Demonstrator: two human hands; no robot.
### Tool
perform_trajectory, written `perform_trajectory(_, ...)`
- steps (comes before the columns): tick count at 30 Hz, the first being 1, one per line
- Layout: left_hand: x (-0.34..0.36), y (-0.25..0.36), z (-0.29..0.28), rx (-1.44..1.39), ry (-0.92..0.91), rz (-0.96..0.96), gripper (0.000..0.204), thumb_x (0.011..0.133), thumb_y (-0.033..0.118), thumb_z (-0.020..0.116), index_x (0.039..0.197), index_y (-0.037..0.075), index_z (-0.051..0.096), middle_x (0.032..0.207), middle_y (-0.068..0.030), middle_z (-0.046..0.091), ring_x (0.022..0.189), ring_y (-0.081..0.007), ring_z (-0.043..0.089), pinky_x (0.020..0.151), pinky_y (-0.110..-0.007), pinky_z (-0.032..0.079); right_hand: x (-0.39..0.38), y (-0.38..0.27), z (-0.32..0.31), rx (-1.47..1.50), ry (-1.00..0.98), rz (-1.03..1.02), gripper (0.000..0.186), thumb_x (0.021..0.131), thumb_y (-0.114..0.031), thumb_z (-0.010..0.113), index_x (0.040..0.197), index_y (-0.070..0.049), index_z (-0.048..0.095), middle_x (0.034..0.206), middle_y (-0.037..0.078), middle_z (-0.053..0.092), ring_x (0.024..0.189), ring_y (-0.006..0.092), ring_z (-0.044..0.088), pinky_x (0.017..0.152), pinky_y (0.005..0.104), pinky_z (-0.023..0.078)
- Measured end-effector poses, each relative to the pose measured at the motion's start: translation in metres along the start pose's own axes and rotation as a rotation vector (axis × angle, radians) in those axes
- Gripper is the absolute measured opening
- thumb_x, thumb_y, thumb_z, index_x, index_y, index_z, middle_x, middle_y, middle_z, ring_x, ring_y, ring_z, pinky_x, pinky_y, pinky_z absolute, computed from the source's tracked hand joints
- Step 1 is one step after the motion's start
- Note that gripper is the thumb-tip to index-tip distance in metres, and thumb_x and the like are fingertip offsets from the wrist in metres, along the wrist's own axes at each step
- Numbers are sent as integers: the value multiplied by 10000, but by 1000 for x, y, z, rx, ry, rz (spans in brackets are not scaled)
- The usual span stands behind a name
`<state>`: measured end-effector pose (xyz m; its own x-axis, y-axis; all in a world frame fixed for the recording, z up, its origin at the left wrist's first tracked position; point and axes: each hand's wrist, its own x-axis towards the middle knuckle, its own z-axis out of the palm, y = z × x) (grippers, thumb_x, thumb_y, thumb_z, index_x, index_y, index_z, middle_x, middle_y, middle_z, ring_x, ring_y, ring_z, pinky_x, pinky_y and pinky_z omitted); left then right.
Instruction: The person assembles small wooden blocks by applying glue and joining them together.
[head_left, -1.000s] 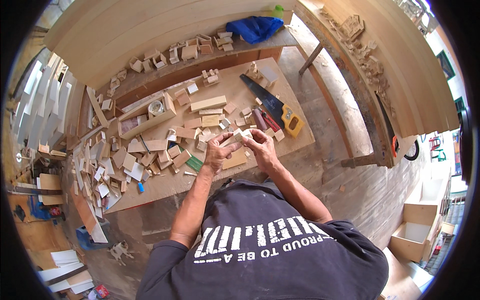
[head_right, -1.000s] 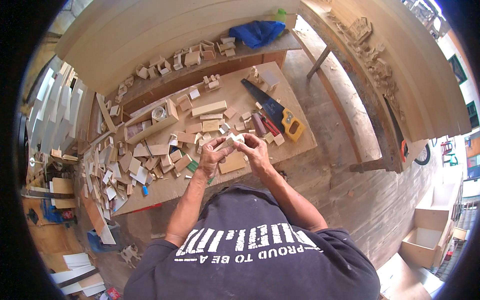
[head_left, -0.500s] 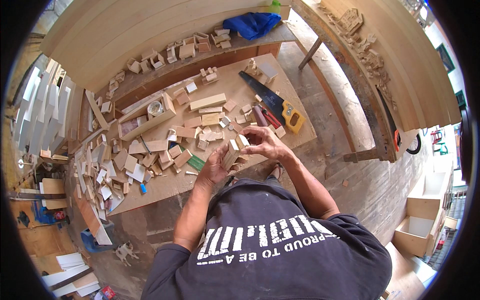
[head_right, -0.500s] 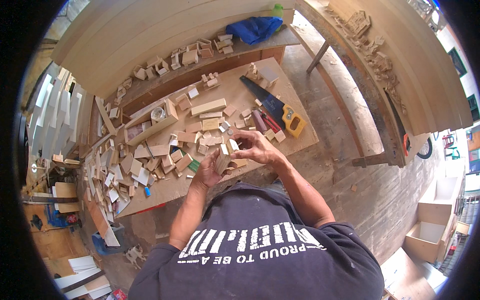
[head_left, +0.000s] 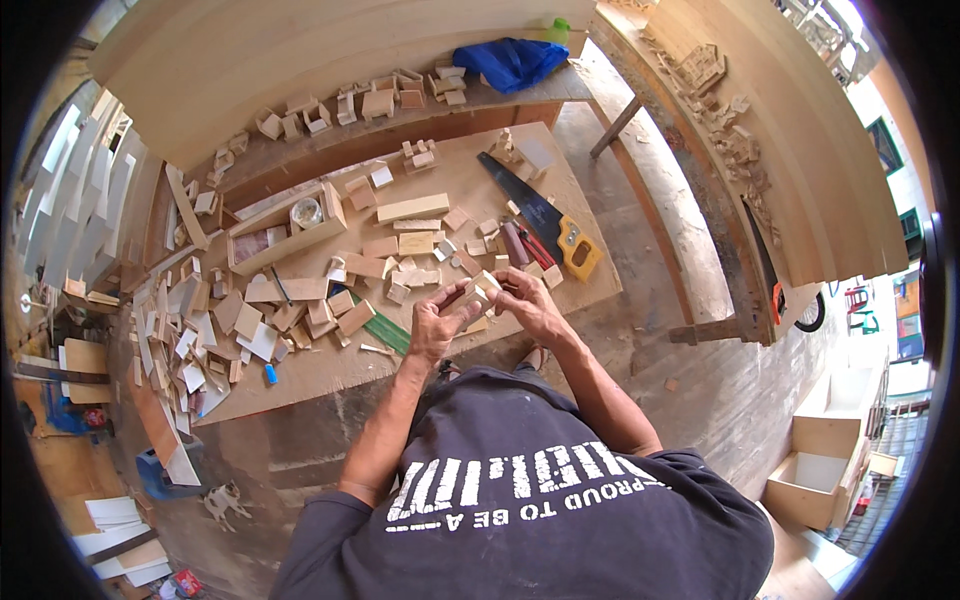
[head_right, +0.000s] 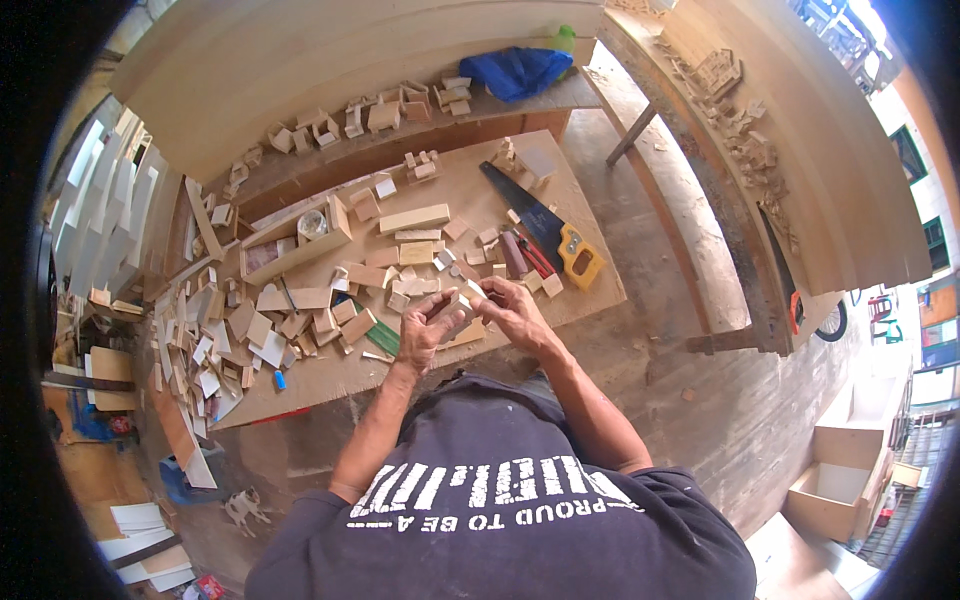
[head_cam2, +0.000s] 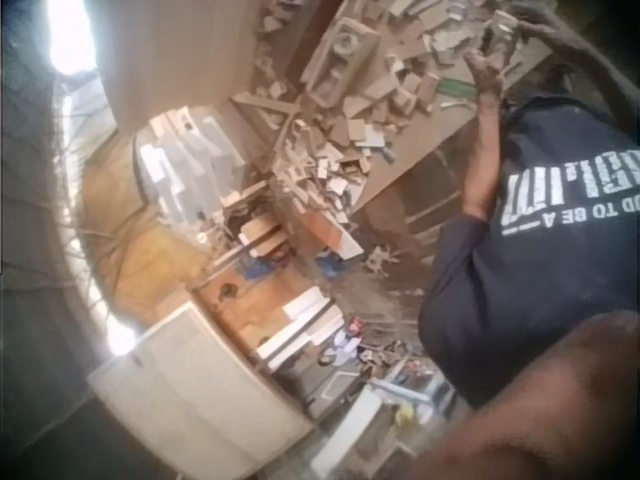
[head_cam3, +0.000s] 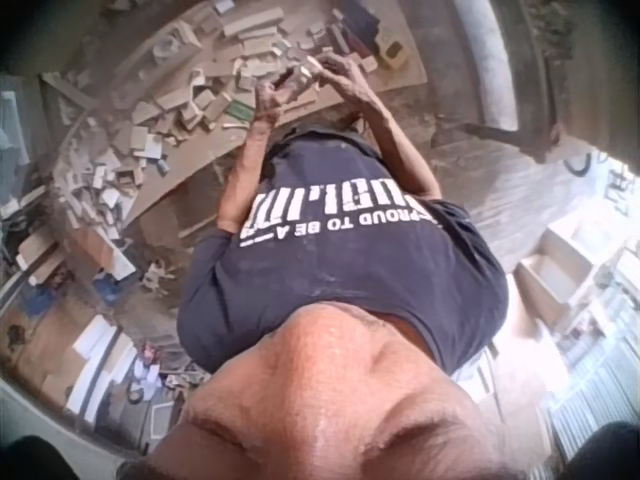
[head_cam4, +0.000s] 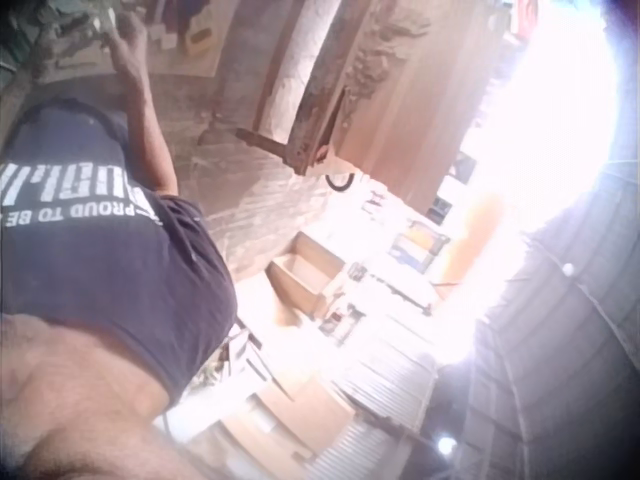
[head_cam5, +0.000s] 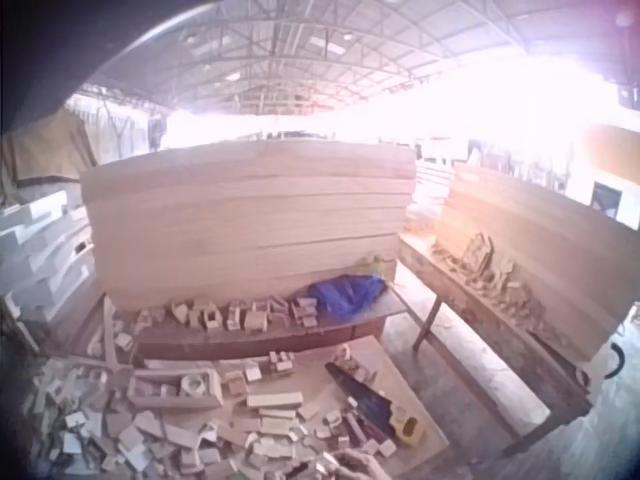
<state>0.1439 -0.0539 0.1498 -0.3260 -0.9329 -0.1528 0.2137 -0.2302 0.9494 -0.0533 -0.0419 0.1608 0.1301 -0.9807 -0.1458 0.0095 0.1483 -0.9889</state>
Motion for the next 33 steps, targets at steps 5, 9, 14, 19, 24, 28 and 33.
perform_trajectory(5, 12, -36, -25, 424, 62, -114, 465, 884, 139, 696, 1306, -33, 604, 1226, -147, 686, 1068, -166, 656, 916, -299, 533, -3, 43, -21, 332, 243, 105, 227, 953, -181, 658, 1076, 9, 665, 874, 16, 669, 779, 96, 620, 708, 250, 500)
perform_trajectory(9, 24, -93, -48, 813, 196, 67, 473, 828, 67, 619, 1296, 1, 600, 1121, -213, 692, 1016, -342, 684, 915, -407, 535, -23, 69, -40, 503, 380, 247, 157, 953, -159, 656, 1029, -22, 665, 835, 15, 653, 723, 105, 616, 674, 242, 493)
perform_trajectory(14, 54, -119, -41, 954, 131, 321, 594, 714, 68, 750, 1289, 45, 605, 1248, -175, 612, 1156, -363, 574, 1028, -425, 451, -46, 77, -44, 474, 402, 303, 129, 952, -144, 655, 979, -18, 658, 806, 24, 638, 688, 97, 603, 629, 230, 474)
perform_trajectory(19, 63, -97, -19, 1016, 148, 382, 540, 815, 153, 758, 1317, 43, 592, 1225, -148, 642, 1068, -279, 631, 903, -386, 520, -38, 54, -34, 404, 348, 267, 211, 955, -156, 659, 1086, 9, 670, 889, 32, 667, 759, 100, 616, 698, 235, 506)
perform_trajectory(24, 37, -43, 10, -112, -161, -99, 537, 906, 250, 754, 1333, -25, 582, 1079, -73, 698, 897, -114, 657, 774, -265, 548, -16, 29, -24, 213, 164, 93, 298, 957, -195, 673, 1167, 15, 656, 987, 43, 688, 841, 91, 612, 753, 266, 503)
perform_trajectory(28, 25, -17, 11, -172, -180, -106, 477, 906, 185, 747, 1305, -32, 598, 1027, -49, 709, 873, -85, 651, 757, -250, 548, -6, -7, -8, 28, 83, 63, 380, 946, -206, 690, 1243, 21, 625, 988, 42, 649, 857, 102, 582, 791, 256, 491)
perform_trajectory(33, 13, -2, -11, -409, -192, -279, 310, 942, 170, 669, 1204, 7, 640, 1012, -53, 708, 889, -117, 677, 745, -260, 566, -2, -33, -7, -111, -146, -71, 511, 831, -142, 792, 1290, -33, 598, 1090, 74, 592, 959, 161, 607, 828, 307, 518)
